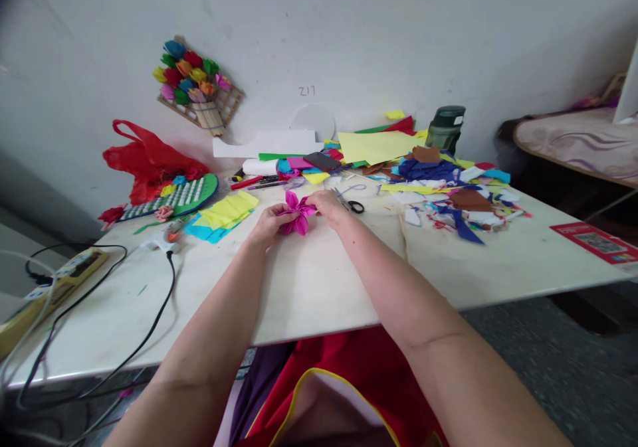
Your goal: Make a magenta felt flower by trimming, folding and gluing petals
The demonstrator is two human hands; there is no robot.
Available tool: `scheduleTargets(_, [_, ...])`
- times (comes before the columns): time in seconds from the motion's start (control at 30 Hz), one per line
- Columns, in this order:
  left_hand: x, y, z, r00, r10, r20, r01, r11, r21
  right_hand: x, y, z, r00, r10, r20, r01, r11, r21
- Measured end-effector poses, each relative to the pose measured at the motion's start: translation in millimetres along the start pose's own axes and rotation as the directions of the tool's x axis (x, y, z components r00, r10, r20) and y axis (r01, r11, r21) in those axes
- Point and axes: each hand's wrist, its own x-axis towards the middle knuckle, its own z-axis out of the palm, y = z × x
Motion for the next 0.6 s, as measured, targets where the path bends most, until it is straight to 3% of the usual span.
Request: scheduleTargets(0.6, [3.0,-4.3,-3.8,1.000,0.024,0.010,-0.024,0.999,0.043,-2.8,-2.4,0.4,0.998,0.041,0.037,-0.041,0.999,-0.012])
